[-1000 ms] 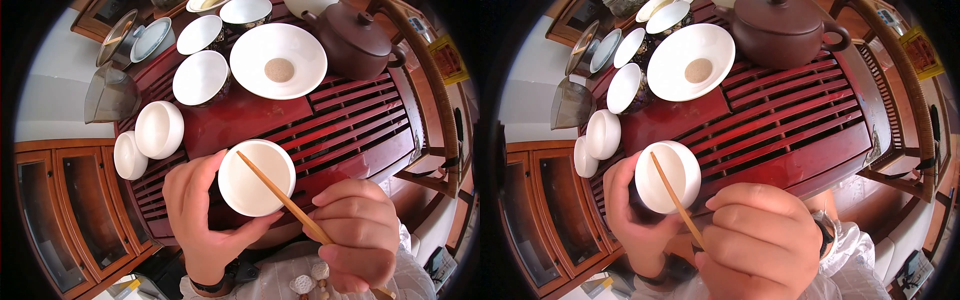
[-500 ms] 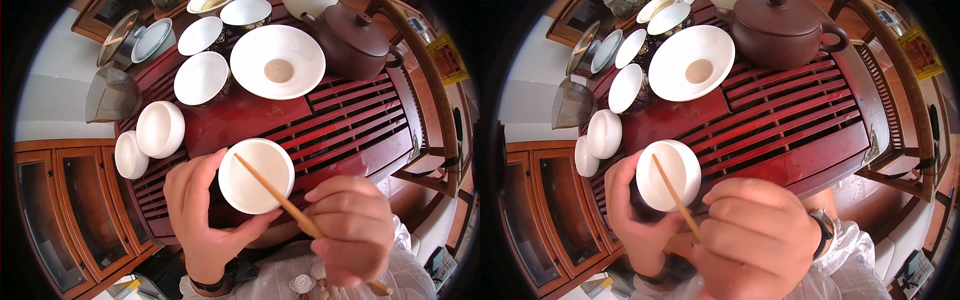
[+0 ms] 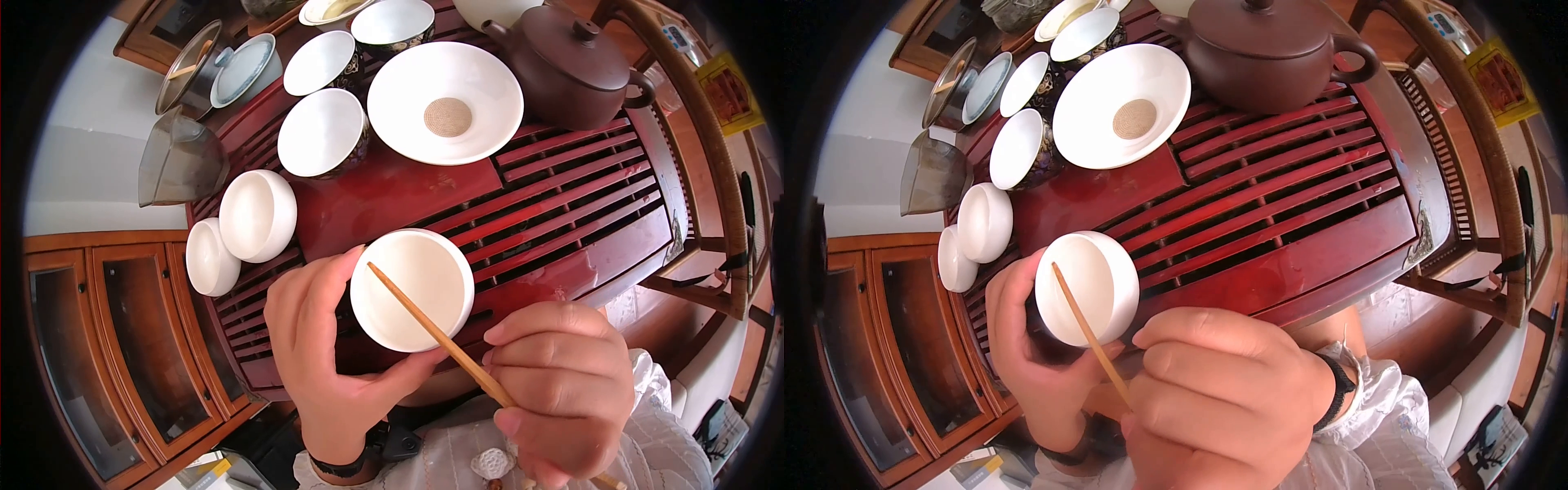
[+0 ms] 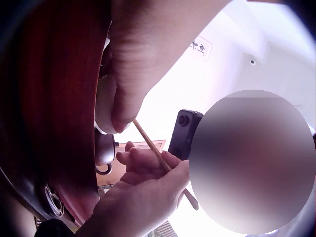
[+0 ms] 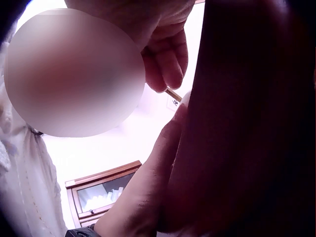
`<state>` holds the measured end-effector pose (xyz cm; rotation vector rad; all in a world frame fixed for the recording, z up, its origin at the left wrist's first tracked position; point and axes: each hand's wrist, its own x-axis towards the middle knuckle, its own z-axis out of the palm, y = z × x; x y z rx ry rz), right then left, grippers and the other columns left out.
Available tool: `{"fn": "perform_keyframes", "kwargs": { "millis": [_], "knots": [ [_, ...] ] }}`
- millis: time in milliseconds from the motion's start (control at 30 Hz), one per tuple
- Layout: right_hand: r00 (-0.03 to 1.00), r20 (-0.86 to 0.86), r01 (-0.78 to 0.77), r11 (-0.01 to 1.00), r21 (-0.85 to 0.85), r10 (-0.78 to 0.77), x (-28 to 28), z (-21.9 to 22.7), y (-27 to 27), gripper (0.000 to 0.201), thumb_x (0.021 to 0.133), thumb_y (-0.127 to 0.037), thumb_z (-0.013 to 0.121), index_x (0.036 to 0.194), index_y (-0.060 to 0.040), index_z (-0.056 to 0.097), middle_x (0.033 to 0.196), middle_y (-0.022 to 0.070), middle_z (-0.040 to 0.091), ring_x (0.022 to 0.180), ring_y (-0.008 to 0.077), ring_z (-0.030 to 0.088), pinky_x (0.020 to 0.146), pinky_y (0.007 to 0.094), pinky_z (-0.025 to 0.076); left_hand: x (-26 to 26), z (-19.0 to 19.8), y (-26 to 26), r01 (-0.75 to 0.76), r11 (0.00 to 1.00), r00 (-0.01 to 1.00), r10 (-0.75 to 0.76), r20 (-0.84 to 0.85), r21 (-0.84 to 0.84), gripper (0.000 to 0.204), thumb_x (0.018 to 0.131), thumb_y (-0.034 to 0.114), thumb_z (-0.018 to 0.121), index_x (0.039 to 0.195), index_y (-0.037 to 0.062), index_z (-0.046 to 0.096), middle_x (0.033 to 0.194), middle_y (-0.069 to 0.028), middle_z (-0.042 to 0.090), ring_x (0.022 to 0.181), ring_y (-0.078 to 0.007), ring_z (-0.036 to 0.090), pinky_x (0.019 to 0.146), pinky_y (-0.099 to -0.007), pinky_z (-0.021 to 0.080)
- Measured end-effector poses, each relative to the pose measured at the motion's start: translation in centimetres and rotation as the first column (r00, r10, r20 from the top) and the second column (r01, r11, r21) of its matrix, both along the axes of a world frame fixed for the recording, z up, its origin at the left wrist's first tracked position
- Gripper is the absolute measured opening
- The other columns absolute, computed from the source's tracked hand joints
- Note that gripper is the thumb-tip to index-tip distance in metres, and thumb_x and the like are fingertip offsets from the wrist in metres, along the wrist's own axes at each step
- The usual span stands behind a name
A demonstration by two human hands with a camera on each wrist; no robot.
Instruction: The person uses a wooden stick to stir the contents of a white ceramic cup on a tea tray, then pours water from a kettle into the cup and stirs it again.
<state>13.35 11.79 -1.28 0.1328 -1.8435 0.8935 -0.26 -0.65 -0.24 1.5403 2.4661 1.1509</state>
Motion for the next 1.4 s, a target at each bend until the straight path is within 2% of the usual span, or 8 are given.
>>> {"fn": "perform_keyframes", "kwargs": {
  "millis": [33,100,300,700,733,800,900,1400],
  "knots": [
    [1.000,0.000,0.002,1.000,0.000,-0.002,-0.1,-0.1,0.0,0.031,0.101,-0.027,0.041,0.085,-0.0012,0.048,0.062,0.0137,0.060,0.050,0.0242,0.059,0.057,0.0415,0.056,0.0,0.0,0.0,-0.006,1.000,1.000,0.006,0.001,0.002,0.078,0.053,0.027,0.091,0.120,0.0034,0.059,0.109,-0.0093,0.061,0.099,-0.0287,0.056,0.087,-0.0414,0.042],
    [0.996,-0.089,0.023,0.999,-0.042,-0.027,-0.3,-0.2,0.1,0.011,0.067,0.001,0.065,0.071,0.0019,0.055,0.066,0.0119,0.055,0.056,0.0243,0.055,0.061,0.0382,0.055,0.1,0.0,0.1,-0.008,1.000,1.000,0.008,0.002,0.003,0.078,0.053,0.027,0.091,0.119,0.0034,0.059,0.109,-0.0092,0.061,0.099,-0.0287,0.055,0.087,-0.0413,0.042],
    [0.996,-0.028,-0.084,0.996,0.018,0.084,0.2,0.2,0.8,0.010,0.066,0.002,0.064,0.070,0.0017,0.055,0.066,0.0122,0.055,0.056,0.0239,0.055,0.061,0.0384,0.055,0.0,0.1,0.0,-0.016,1.000,1.000,0.016,-0.004,-0.003,0.077,0.053,0.026,0.091,0.120,0.0034,0.059,0.109,-0.0092,0.061,0.099,-0.0288,0.055,0.088,-0.0412,0.042],
    [0.988,-0.153,-0.034,0.999,0.008,0.035,-0.5,-0.7,0.4,0.013,0.062,0.002,0.067,0.067,0.0014,0.055,0.066,0.0125,0.055,0.056,0.0239,0.055,0.061,0.0392,0.056,0.1,0.2,-0.1,-0.016,1.000,1.000,0.016,0.014,-0.008,0.077,0.053,0.025,0.090,0.120,0.0034,0.059,0.110,-0.0093,0.060,0.100,-0.0289,0.055,0.089,-0.0416,0.042],
    [0.988,-0.153,-0.034,0.999,0.008,0.035,-0.2,-0.4,0.4,0.013,0.062,0.002,0.067,0.067,0.0014,0.055,0.066,0.0125,0.055,0.056,0.0239,0.055,0.061,0.0392,0.056,0.1,0.2,-0.1,-0.015,1.000,1.000,0.015,0.011,-0.014,0.077,0.053,0.025,0.090,0.120,0.0034,0.059,0.110,-0.0094,0.060,0.100,-0.0290,0.055,0.089,-0.0417,0.041],
    [0.998,0.057,-0.044,0.998,0.037,0.041,0.5,0.5,0.4,0.010,0.086,-0.012,0.053,0.087,-0.0034,0.048,0.064,0.0136,0.061,0.051,0.0243,0.061,0.060,0.0389,0.057,0.0,0.1,-0.1,-0.010,1.000,1.000,0.010,0.019,-0.009,0.077,0.053,0.024,0.090,0.120,0.0034,0.059,0.110,-0.0094,0.060,0.100,-0.0291,0.055,0.089,-0.0418,0.041],
    [0.999,0.024,0.033,0.999,-0.014,-0.032,0.3,-0.1,0.1,0.012,0.085,-0.013,0.054,0.088,-0.0032,0.047,0.064,0.0131,0.061,0.052,0.0248,0.061,0.060,0.0390,0.057,0.0,0.0,-0.1,-0.009,1.000,1.000,0.009,0.026,0.000,0.077,0.053,0.024,0.090,0.120,0.0035,0.059,0.110,-0.0093,0.060,0.100,-0.0292,0.055,0.090,-0.0419,0.041],
    [1.000,-0.005,-0.018,1.000,0.022,0.018,0.0,-0.1,0.4,0.024,0.095,-0.021,0.046,0.081,-0.0013,0.048,0.059,0.0143,0.058,0.050,0.0251,0.060,0.057,0.0407,0.057,-0.3,-0.1,-0.4,0.013,0.999,1.000,-0.013,-0.003,-0.043,0.082,0.049,0.020,0.089,0.122,-0.0008,0.057,0.114,-0.0101,0.053,0.107,-0.0236,0.055,0.092,-0.0359,0.046]
  ]
}}
